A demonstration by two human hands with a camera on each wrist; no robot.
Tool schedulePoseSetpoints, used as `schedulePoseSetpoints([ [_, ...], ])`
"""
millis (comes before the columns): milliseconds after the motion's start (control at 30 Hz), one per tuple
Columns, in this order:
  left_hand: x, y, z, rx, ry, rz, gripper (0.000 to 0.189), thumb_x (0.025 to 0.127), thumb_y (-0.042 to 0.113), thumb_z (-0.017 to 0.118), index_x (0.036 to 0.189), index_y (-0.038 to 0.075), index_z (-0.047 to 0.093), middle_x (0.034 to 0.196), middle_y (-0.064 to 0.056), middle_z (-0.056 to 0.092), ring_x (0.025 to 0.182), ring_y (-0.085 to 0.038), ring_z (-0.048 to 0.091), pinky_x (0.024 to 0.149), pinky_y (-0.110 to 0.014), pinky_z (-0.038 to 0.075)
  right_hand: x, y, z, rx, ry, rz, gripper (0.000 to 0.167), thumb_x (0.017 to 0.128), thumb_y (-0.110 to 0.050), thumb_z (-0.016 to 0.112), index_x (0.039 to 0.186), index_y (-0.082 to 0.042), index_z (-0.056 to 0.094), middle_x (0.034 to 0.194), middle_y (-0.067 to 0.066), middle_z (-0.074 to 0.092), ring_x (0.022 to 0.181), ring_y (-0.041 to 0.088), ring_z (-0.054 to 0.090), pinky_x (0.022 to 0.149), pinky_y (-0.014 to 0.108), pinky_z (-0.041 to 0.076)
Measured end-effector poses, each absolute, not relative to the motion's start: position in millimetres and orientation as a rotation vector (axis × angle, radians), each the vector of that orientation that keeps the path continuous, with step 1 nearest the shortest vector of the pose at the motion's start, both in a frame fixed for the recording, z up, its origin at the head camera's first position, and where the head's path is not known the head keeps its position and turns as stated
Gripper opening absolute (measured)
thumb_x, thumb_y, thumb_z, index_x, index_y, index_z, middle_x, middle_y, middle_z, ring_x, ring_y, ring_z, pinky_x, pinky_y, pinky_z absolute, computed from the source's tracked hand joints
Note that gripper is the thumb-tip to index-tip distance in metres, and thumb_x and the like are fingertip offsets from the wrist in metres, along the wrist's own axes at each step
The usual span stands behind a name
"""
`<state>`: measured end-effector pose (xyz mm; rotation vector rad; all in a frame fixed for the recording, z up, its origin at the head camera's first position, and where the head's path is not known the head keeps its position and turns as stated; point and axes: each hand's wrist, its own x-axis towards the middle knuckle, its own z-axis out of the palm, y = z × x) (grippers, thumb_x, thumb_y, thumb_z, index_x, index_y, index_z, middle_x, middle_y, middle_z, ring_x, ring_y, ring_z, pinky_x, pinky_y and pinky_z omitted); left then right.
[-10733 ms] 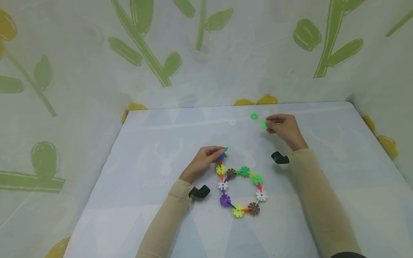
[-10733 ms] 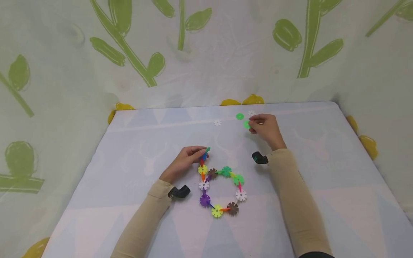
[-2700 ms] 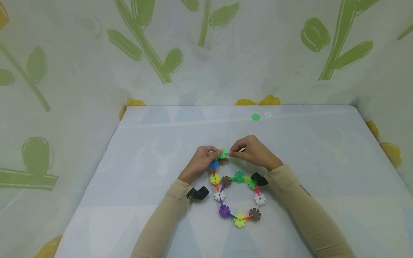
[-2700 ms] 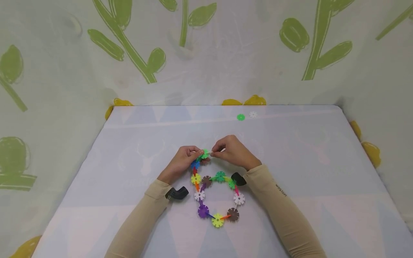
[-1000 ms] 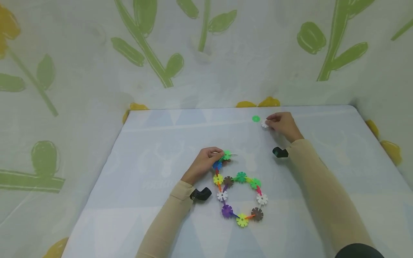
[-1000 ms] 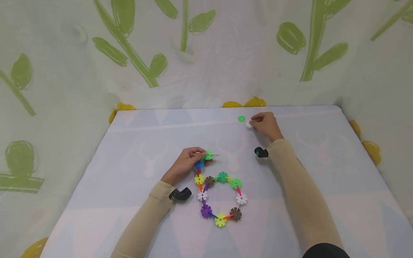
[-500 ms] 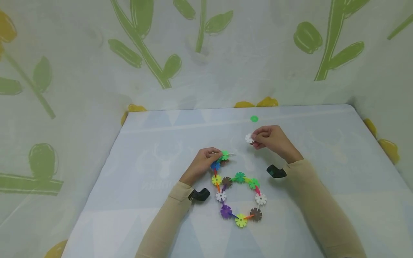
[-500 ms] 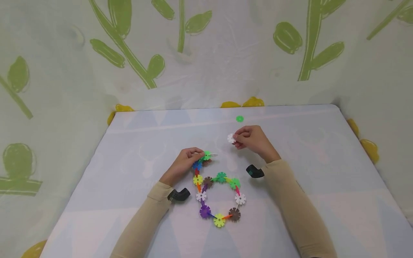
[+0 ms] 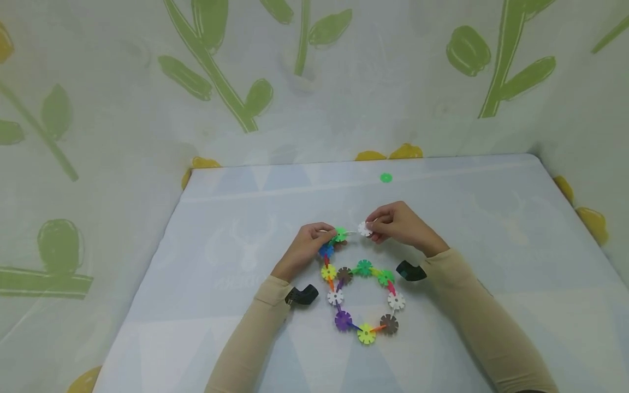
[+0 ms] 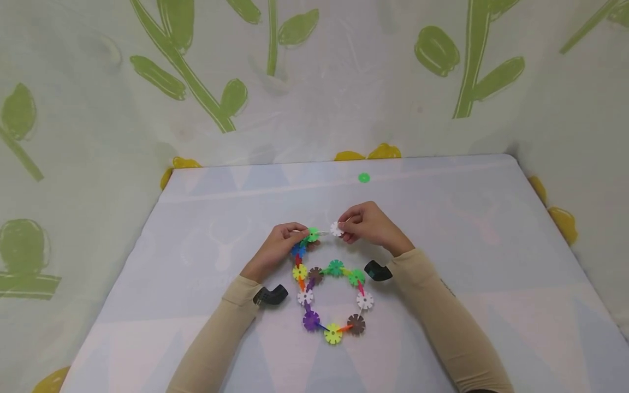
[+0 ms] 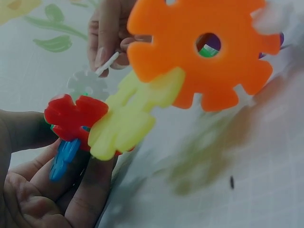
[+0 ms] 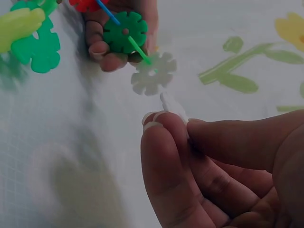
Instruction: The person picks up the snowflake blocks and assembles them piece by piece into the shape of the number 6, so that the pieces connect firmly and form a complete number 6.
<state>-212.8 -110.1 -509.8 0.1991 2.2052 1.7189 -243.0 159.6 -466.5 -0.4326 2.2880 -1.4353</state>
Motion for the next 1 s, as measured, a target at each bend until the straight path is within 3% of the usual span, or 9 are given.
schedulePoseSetpoints([
  [133, -213.3, -110.3, -508.4, 0.186, 2.240, 1.691, 0.030, 0.105, 0.031, 0.060, 0.119, 0.007, 0.071, 0.099, -0.011, 0.081, 0.078, -0.006, 0.066, 0.073, -0.021, 0.046, -242.0, 155.7, -467.7, -0.451, 2.250, -1.457, 0.023, 0.100, -0.010, 0.066, 0.114, 0.009, 0.069, 0.090, 0.020, 0.078, 0.073, 0.019, 0.075, 0.073, 0.033, 0.064],
  [567, -216.0, -111.4, -510.4, 0.211, 2.234, 1.696, 0.031, 0.105, 0.032, 0.060, 0.118, 0.007, 0.071, 0.101, -0.012, 0.081, 0.086, -0.009, 0.074, 0.079, -0.023, 0.050, -241.4, 154.4, -465.7, -0.438, 2.254, -1.421, 0.023, 0.100, -0.009, 0.064, 0.114, 0.009, 0.070, 0.090, 0.017, 0.078, 0.073, 0.017, 0.073, 0.073, 0.032, 0.064],
  [1000, -215.5, -109.7, -510.6, 0.198, 2.221, 1.695, 0.029, 0.105, 0.031, 0.060, 0.118, 0.007, 0.071, 0.100, -0.009, 0.082, 0.084, -0.008, 0.069, 0.082, -0.023, 0.049, -239.5, 154.2, -463.4, -0.451, 2.272, -1.400, 0.023, 0.100, -0.009, 0.066, 0.114, 0.009, 0.071, 0.093, 0.018, 0.079, 0.073, 0.015, 0.071, 0.071, 0.029, 0.063],
])
